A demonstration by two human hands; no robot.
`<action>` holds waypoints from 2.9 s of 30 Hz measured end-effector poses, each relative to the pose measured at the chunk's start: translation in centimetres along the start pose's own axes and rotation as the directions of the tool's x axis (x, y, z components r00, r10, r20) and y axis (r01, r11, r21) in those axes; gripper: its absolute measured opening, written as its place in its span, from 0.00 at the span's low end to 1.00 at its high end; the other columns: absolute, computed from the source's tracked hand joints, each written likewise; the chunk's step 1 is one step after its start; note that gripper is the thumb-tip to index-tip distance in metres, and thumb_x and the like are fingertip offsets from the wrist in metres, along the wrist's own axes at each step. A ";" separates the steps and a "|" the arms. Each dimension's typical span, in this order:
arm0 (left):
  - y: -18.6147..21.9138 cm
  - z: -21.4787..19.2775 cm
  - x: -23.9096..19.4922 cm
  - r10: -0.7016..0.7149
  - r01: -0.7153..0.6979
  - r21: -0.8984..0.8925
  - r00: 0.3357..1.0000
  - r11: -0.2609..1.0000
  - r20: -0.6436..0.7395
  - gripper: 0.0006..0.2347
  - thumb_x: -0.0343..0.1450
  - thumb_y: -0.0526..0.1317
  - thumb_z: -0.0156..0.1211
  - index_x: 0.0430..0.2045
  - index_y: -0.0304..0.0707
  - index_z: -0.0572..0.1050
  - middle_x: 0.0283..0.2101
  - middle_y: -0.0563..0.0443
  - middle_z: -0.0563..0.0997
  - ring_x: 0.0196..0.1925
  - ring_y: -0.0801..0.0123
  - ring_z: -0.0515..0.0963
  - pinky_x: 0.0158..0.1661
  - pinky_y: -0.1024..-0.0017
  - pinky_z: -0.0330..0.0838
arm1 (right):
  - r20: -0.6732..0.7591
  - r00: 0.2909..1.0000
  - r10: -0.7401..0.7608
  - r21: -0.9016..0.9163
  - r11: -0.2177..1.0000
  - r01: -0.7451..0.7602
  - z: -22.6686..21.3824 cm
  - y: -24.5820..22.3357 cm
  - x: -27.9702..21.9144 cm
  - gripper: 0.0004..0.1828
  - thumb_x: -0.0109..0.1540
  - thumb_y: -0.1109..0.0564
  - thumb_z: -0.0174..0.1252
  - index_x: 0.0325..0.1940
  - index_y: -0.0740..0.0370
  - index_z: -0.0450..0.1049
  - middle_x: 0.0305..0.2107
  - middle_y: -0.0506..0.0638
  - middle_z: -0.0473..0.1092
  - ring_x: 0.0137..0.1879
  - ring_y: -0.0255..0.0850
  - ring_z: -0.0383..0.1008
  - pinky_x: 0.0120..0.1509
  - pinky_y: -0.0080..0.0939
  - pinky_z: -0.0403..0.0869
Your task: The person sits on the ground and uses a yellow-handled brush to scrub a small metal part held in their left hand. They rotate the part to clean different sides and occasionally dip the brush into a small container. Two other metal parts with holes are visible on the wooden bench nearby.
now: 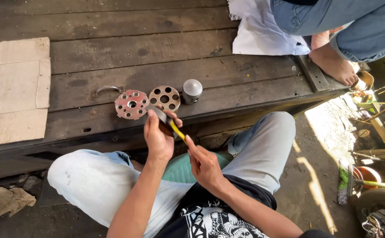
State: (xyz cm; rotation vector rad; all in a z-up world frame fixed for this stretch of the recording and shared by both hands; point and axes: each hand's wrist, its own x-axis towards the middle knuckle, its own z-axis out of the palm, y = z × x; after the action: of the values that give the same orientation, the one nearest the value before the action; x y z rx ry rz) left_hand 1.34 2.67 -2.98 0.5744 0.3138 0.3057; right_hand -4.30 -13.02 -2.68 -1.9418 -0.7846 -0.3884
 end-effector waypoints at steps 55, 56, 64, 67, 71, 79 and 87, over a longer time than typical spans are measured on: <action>-1.6 -1.1 0.3 -0.011 0.014 0.027 0.993 1.000 -0.117 0.14 0.80 0.54 0.43 0.46 0.47 0.70 0.34 0.36 0.82 0.30 0.49 0.84 0.32 0.61 0.82 | -0.001 0.999 0.045 -0.025 0.999 -0.045 1.0 1.0 -1.0 0.30 0.64 0.71 0.50 0.72 0.64 0.66 0.21 0.53 0.69 0.20 0.48 0.69 0.21 0.40 0.64; -1.4 -1.1 0.2 0.001 0.002 0.025 0.992 1.000 -0.126 0.14 0.80 0.54 0.44 0.46 0.47 0.71 0.34 0.37 0.82 0.31 0.49 0.84 0.34 0.61 0.81 | 0.002 0.999 0.045 -0.014 0.999 -0.045 1.0 1.1 -1.1 0.30 0.64 0.71 0.51 0.71 0.65 0.67 0.21 0.53 0.70 0.21 0.48 0.71 0.22 0.40 0.66; -1.6 -1.2 0.7 0.038 -0.045 -0.041 0.989 0.998 -0.144 0.11 0.79 0.52 0.47 0.45 0.49 0.71 0.36 0.35 0.83 0.36 0.45 0.85 0.39 0.59 0.81 | 0.006 0.999 0.047 0.035 0.998 -0.048 1.4 1.2 -0.8 0.31 0.63 0.72 0.50 0.72 0.67 0.66 0.22 0.54 0.72 0.22 0.48 0.74 0.23 0.41 0.68; -1.2 -0.8 0.0 0.037 -0.045 -0.051 0.988 0.998 -0.148 0.11 0.79 0.52 0.47 0.45 0.48 0.71 0.36 0.34 0.83 0.38 0.44 0.86 0.42 0.58 0.81 | -0.014 0.999 0.040 0.037 0.999 -0.040 1.2 0.8 -0.3 0.30 0.63 0.73 0.51 0.71 0.68 0.66 0.23 0.55 0.72 0.24 0.48 0.74 0.25 0.42 0.70; -0.1 0.0 -0.1 0.023 -0.034 -0.057 0.982 0.998 -0.185 0.11 0.80 0.49 0.45 0.43 0.44 0.70 0.36 0.36 0.83 0.37 0.49 0.84 0.40 0.62 0.78 | 0.059 0.996 0.068 0.031 0.997 -0.070 1.2 0.7 -1.5 0.33 0.63 0.74 0.48 0.74 0.65 0.61 0.23 0.52 0.66 0.25 0.43 0.66 0.28 0.40 0.66; -0.9 -0.5 0.3 -0.004 0.007 0.014 0.973 1.000 -0.229 0.13 0.80 0.51 0.47 0.44 0.44 0.73 0.32 0.36 0.82 0.32 0.49 0.85 0.35 0.63 0.83 | 0.021 0.998 0.066 0.024 0.997 -0.067 1.3 0.8 -1.4 0.30 0.64 0.71 0.52 0.72 0.64 0.66 0.18 0.53 0.70 0.19 0.45 0.70 0.21 0.40 0.65; -1.5 -0.6 0.1 -0.067 0.067 -0.008 0.976 0.998 -0.206 0.14 0.80 0.52 0.46 0.41 0.43 0.73 0.32 0.35 0.83 0.29 0.50 0.85 0.32 0.64 0.82 | 0.038 0.999 0.032 0.012 0.999 -0.033 1.1 1.5 -2.2 0.32 0.63 0.73 0.50 0.73 0.68 0.63 0.19 0.56 0.71 0.20 0.47 0.71 0.21 0.43 0.66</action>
State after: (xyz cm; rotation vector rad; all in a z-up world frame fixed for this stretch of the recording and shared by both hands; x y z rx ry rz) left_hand 1.52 1.83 -4.37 0.5311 0.5319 0.3003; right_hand -5.01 -13.28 -5.44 -1.9525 -0.7769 -0.3270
